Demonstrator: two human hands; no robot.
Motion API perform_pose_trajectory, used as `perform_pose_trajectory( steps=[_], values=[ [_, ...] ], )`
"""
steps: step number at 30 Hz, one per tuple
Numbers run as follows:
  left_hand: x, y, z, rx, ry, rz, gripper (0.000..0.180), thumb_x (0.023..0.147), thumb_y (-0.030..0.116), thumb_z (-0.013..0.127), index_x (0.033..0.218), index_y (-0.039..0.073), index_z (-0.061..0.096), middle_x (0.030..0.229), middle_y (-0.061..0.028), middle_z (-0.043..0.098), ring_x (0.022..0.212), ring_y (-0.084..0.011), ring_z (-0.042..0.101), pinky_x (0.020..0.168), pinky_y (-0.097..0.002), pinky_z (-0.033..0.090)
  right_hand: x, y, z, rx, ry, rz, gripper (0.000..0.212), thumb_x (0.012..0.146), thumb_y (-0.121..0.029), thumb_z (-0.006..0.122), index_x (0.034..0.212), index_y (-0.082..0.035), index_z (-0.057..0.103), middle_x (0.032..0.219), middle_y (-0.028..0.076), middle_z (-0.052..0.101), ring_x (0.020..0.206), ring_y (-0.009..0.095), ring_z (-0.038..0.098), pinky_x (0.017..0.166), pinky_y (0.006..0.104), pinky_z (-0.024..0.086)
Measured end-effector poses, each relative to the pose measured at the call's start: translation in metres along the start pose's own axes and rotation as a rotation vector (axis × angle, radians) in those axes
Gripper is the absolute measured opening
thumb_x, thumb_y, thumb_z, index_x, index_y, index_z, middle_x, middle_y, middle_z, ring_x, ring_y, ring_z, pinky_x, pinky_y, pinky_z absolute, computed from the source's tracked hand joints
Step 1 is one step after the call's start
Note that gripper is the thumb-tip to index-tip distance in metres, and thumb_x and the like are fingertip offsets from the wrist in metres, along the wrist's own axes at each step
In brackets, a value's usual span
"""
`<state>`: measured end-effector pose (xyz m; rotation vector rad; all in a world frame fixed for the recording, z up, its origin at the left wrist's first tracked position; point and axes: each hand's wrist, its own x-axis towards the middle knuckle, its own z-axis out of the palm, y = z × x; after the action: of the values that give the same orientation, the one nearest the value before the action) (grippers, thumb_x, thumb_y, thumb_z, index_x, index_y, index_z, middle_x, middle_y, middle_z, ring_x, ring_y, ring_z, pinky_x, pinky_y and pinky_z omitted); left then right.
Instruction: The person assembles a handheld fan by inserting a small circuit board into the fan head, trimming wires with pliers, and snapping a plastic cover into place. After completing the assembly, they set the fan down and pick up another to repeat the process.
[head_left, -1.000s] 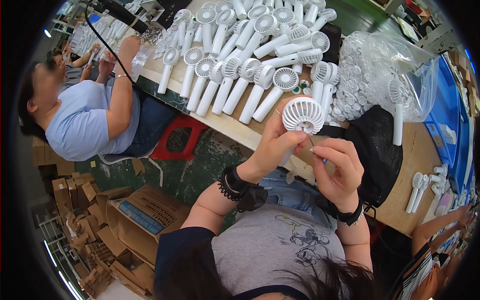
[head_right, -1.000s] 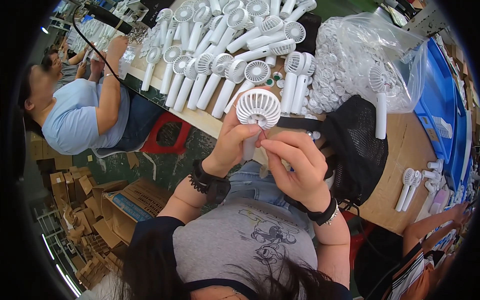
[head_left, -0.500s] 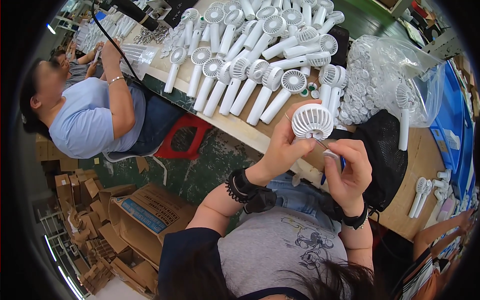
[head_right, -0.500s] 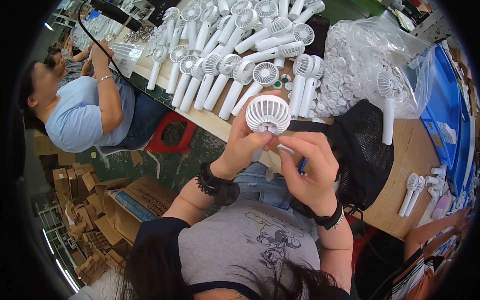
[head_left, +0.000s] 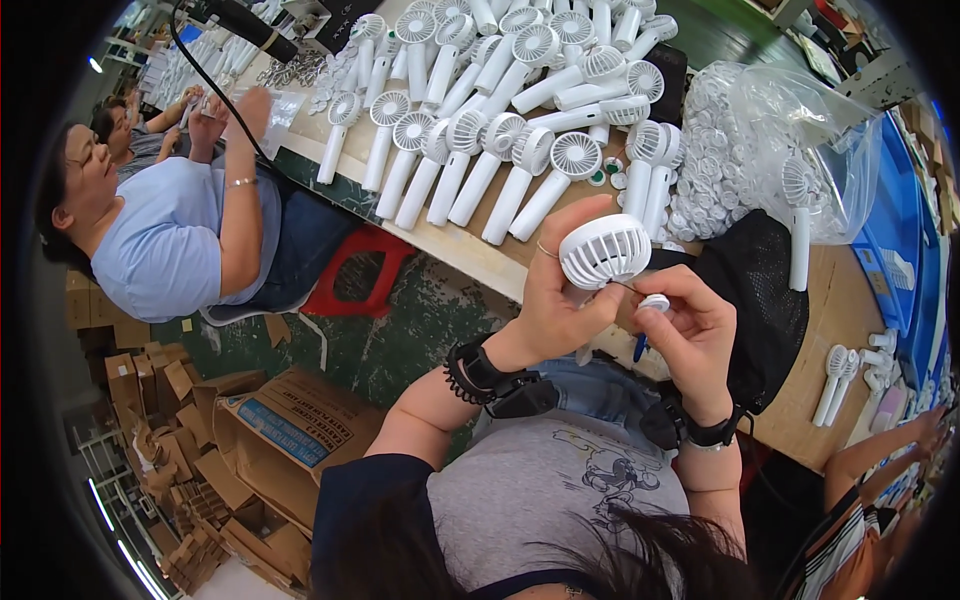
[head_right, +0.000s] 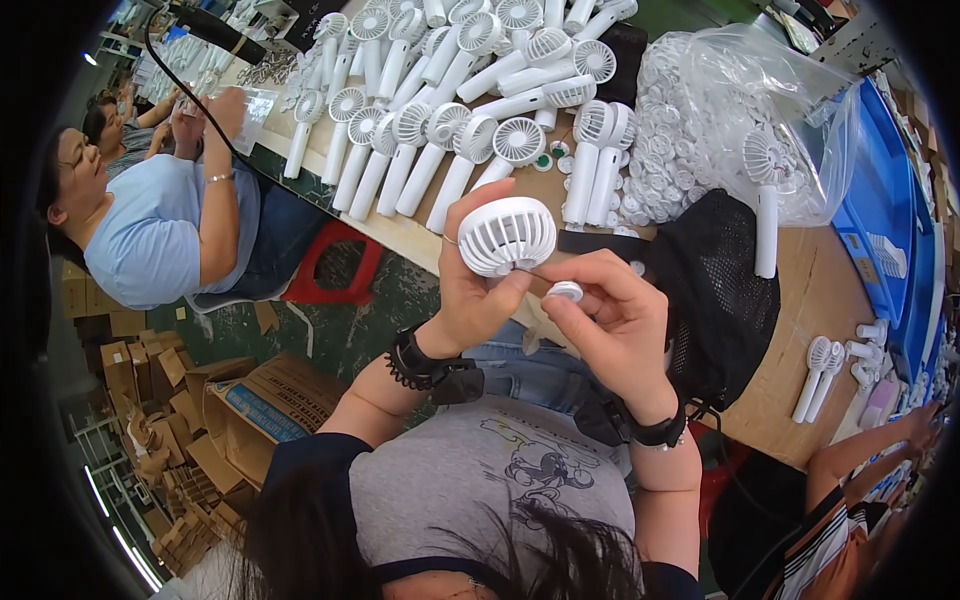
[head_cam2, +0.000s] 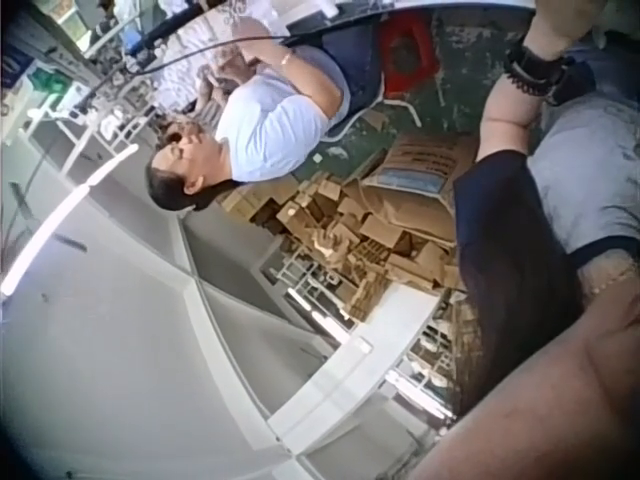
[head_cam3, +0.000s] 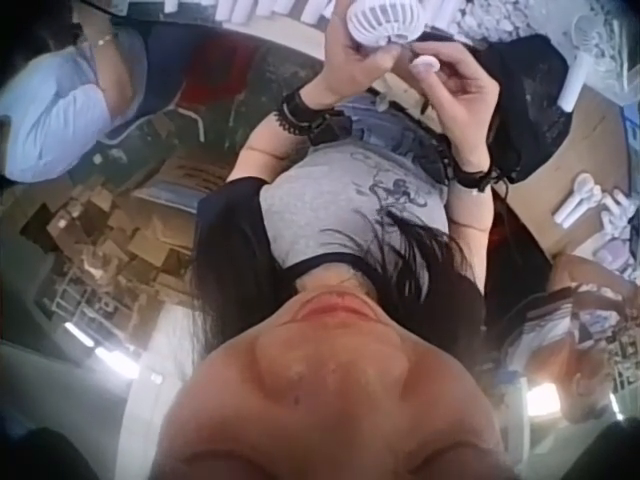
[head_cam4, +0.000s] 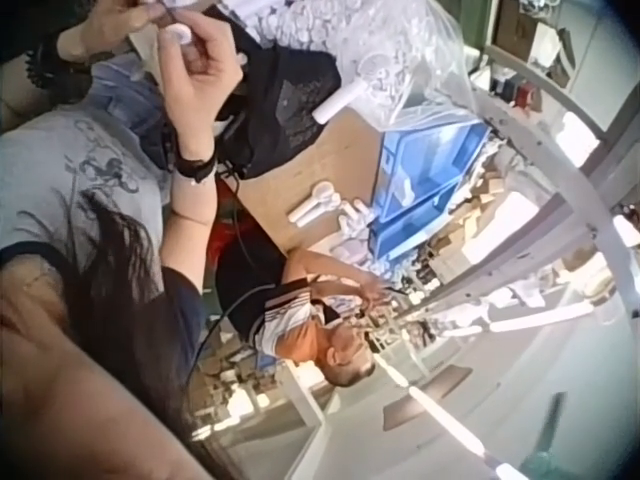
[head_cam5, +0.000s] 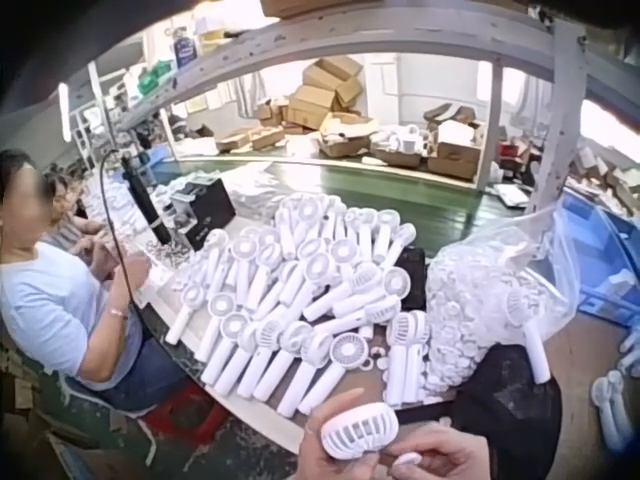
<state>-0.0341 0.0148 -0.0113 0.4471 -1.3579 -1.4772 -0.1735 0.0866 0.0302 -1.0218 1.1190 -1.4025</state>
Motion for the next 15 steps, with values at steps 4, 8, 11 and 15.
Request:
perform_pose_trajectory(
  steps=[4, 8, 11, 15],
  values=[
    [-0.001, -0.001, 0.001, -0.001, -0.025, -0.028, 0.066, 0.076, -0.007, 0.053, 0.135, 0.003, 0.026, 0.119, -0.0084, 0.044, 0.105, -0.0127, 0.049, 0.088, -0.0278, 0.043, -0.001, -0.003, -0.001, -0.277, -0.023, -0.152, 0.026, 0.076, 0.010, 0.062, 0.102, 0.006, 0.059, 0.096, 0.008, 0.056, 0.083, 0.010, 0.057, 0.073, 0.0213, 0.047],
    [0.000, -0.002, 0.001, -0.017, -0.006, -0.013, 0.065, 0.078, -0.007, 0.053, 0.135, 0.003, 0.026, 0.118, -0.0089, 0.045, 0.105, -0.0123, 0.049, 0.087, -0.0276, 0.043, -0.001, -0.014, 0.007, -0.503, 0.003, -0.202, 0.026, 0.073, 0.010, 0.063, 0.098, 0.003, 0.061, 0.095, 0.009, 0.057, 0.082, 0.012, 0.057, 0.071, 0.0219, 0.047],
    [-0.002, -0.004, 0.002, -0.049, -0.014, -0.023, 0.064, 0.079, -0.005, 0.053, 0.136, 0.003, 0.025, 0.118, -0.0091, 0.045, 0.105, -0.0122, 0.049, 0.087, -0.0271, 0.043, -0.001, -0.017, 0.007, -0.595, -0.006, -0.228, 0.027, 0.071, 0.011, 0.064, 0.096, 0.002, 0.062, 0.094, 0.009, 0.057, 0.082, 0.013, 0.057, 0.070, 0.0225, 0.047],
    [-0.001, -0.003, 0.004, -0.035, -0.037, -0.055, 0.062, 0.082, -0.001, 0.054, 0.136, 0.003, 0.024, 0.118, -0.0091, 0.044, 0.106, -0.0127, 0.048, 0.089, -0.0271, 0.041, 0.000, -0.024, 0.008, -0.731, -0.041, -0.332, 0.029, 0.069, 0.013, 0.063, 0.095, 0.000, 0.063, 0.094, 0.010, 0.057, 0.082, 0.017, 0.058, 0.070, 0.0242, 0.048]
  ],
)
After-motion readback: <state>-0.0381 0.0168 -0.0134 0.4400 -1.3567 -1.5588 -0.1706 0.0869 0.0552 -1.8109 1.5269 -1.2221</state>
